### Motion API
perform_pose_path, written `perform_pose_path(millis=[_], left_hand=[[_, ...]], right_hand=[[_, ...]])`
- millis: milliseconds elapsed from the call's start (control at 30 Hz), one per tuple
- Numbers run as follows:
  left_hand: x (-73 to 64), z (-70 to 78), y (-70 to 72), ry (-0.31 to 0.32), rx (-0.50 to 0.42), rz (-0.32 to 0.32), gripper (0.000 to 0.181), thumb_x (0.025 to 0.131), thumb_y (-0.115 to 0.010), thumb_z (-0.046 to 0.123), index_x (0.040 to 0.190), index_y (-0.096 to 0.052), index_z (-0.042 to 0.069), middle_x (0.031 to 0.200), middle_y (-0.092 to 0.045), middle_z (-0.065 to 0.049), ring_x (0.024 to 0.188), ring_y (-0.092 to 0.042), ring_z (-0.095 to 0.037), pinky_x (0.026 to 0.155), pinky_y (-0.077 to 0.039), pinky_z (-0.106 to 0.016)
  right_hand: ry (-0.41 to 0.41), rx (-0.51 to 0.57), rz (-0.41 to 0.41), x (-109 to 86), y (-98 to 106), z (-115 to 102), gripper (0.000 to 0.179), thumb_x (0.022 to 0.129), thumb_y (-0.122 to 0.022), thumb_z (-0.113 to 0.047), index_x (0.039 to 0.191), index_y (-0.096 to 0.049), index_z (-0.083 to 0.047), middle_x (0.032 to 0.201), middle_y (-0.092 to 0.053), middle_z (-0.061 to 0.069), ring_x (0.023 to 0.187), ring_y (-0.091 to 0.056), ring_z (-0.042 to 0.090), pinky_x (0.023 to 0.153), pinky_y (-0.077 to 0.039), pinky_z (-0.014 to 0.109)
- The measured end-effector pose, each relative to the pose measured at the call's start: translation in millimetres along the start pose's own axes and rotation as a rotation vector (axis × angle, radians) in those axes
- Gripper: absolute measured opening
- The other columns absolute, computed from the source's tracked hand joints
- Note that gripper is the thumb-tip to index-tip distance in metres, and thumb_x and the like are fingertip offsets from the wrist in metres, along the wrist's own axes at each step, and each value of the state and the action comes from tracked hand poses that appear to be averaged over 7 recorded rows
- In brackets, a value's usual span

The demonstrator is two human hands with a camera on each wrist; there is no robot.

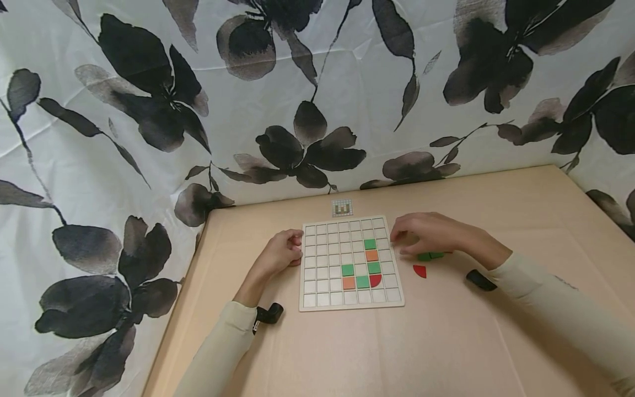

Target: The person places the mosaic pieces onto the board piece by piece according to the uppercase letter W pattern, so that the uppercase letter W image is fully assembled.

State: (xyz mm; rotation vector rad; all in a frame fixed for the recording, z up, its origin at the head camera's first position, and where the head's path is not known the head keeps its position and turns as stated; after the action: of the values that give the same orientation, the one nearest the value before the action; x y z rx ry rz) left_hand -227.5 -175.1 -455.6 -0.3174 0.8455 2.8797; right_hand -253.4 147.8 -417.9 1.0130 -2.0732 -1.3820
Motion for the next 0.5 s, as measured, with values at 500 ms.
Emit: perform_pose_path(millis=[500], left_hand=[[0.1, 0.7, 1.2, -0.007, 0.004, -0.003, 0.056, 0.091, -0.064, -0.012, 0.144, -0.052, 0.000, 0.113, -0.054, -0.013, 0.090, -0.056, -0.019, 0.070, -0.061, -0.030]], right_hand=[[-0.061, -0.016, 0.010, -26.7, 8, 29, 0.024, 0.085, -0.084, -0.026, 0.106, -0.075, -0.021, 0.104, -0.068, -0.010, 0.099, -0.062, 0.016, 0.088, -0.055, 0.042]])
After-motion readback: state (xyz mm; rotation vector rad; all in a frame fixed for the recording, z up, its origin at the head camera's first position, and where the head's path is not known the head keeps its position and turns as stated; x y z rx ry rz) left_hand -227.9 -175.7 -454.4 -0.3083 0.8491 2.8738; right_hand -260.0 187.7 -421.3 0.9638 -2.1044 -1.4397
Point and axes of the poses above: each hand's wrist, its own x-axis towards the middle knuckle, its own y-axis out of the back of the hand, z = x × y, the point moved 7 cm from there along x, towards the middle knuckle
